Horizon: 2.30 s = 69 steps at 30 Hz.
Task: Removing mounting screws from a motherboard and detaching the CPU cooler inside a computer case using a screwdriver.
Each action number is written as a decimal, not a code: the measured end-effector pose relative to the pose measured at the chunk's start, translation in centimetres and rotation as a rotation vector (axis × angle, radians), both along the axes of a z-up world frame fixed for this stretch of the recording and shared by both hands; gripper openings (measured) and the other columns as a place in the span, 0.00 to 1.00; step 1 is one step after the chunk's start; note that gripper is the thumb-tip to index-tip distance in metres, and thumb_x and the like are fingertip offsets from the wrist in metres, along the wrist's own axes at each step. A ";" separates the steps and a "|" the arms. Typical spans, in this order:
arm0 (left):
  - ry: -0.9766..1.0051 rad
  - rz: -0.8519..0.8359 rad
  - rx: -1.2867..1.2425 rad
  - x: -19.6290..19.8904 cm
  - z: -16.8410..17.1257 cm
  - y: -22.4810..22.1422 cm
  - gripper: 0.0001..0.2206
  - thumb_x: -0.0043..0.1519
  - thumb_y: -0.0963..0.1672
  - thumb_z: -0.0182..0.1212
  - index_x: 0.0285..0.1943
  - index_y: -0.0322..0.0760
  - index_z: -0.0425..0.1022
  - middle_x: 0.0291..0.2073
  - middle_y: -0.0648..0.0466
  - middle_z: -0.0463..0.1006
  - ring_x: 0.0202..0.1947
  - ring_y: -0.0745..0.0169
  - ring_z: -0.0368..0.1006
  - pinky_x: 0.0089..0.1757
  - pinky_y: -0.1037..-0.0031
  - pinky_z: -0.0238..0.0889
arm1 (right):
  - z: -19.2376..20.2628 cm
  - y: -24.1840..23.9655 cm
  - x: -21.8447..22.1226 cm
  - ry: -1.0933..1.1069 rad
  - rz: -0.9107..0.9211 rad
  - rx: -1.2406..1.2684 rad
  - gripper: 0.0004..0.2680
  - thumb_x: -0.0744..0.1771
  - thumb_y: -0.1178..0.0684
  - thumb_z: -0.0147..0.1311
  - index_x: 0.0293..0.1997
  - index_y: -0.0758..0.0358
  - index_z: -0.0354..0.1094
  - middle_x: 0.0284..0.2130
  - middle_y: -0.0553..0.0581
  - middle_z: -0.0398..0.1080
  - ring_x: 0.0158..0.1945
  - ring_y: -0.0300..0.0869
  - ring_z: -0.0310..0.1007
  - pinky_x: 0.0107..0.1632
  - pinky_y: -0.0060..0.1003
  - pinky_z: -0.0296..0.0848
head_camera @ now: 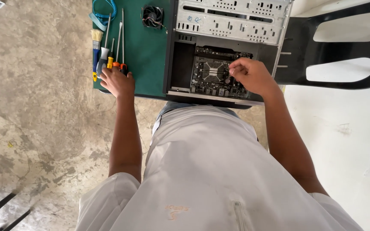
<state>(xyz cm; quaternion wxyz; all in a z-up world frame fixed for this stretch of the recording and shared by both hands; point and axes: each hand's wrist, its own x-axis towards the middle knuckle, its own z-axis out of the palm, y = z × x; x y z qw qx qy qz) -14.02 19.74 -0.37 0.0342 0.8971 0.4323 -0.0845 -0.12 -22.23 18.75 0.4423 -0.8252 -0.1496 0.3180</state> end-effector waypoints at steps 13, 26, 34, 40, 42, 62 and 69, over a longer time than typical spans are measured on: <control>-0.172 -0.084 0.029 0.3 0.9 0.4 0.11 0.55 0.47 0.71 0.42 0.49 0.75 0.49 0.58 0.60 0.53 0.52 0.59 0.51 0.63 0.56 | 1.0 1.1 -1.2 0.069 0.048 0.002 0.09 0.70 0.60 0.49 0.54 0.72 0.69 0.41 0.73 0.72 0.44 0.59 0.76 0.38 0.54 0.72; -0.299 -0.027 0.130 -0.4 -1.5 2.7 0.19 0.57 0.48 0.72 0.49 0.40 0.69 0.44 0.53 0.64 0.49 0.49 0.68 0.47 0.60 0.62 | 0.3 -0.4 -1.5 0.074 0.012 -0.024 0.09 0.71 0.59 0.50 0.55 0.70 0.69 0.41 0.72 0.72 0.44 0.57 0.76 0.39 0.55 0.72; -0.123 -0.058 -0.125 -1.0 -2.0 0.4 0.23 0.43 0.56 0.78 0.42 0.46 0.81 0.42 0.56 0.69 0.45 0.48 0.73 0.46 0.57 0.70 | 1.1 -0.2 -1.7 0.075 0.017 -0.037 0.09 0.70 0.59 0.50 0.55 0.71 0.69 0.42 0.73 0.71 0.44 0.59 0.75 0.39 0.56 0.72; -0.004 -0.075 -0.068 0.3 -1.5 1.2 0.11 0.47 0.50 0.73 0.35 0.47 0.83 0.33 0.57 0.73 0.34 0.51 0.79 0.36 0.57 0.74 | 1.4 0.2 -1.8 0.080 0.036 -0.033 0.09 0.71 0.58 0.49 0.56 0.71 0.68 0.42 0.74 0.72 0.44 0.61 0.75 0.38 0.58 0.72; -0.041 -0.065 -0.085 0.6 -0.5 1.1 0.09 0.45 0.48 0.69 0.33 0.48 0.84 0.31 0.56 0.73 0.30 0.49 0.79 0.34 0.58 0.73 | 1.3 0.2 -1.9 0.073 0.036 -0.021 0.09 0.71 0.58 0.49 0.55 0.71 0.70 0.40 0.73 0.72 0.43 0.58 0.75 0.39 0.55 0.72; -0.898 -0.163 -2.050 4.2 22.2 -21.4 0.16 0.63 0.45 0.66 0.48 0.22 0.74 0.32 0.39 0.78 0.28 0.54 0.79 0.31 0.67 0.76 | 11.3 4.4 -6.1 -0.592 -0.145 0.494 0.22 0.59 0.53 0.73 0.52 0.74 0.69 0.35 0.61 0.75 0.28 0.44 0.76 0.28 0.30 0.75; -0.416 -0.517 -1.580 5.7 28.2 -20.0 0.10 0.61 0.49 0.65 0.34 0.40 0.80 0.20 0.65 0.65 0.24 0.76 0.55 0.27 0.80 0.49 | 15.0 3.0 -5.4 -0.779 -0.448 0.398 0.18 0.71 0.42 0.48 0.42 0.76 0.62 0.29 0.65 0.65 0.25 0.52 0.75 0.26 0.34 0.65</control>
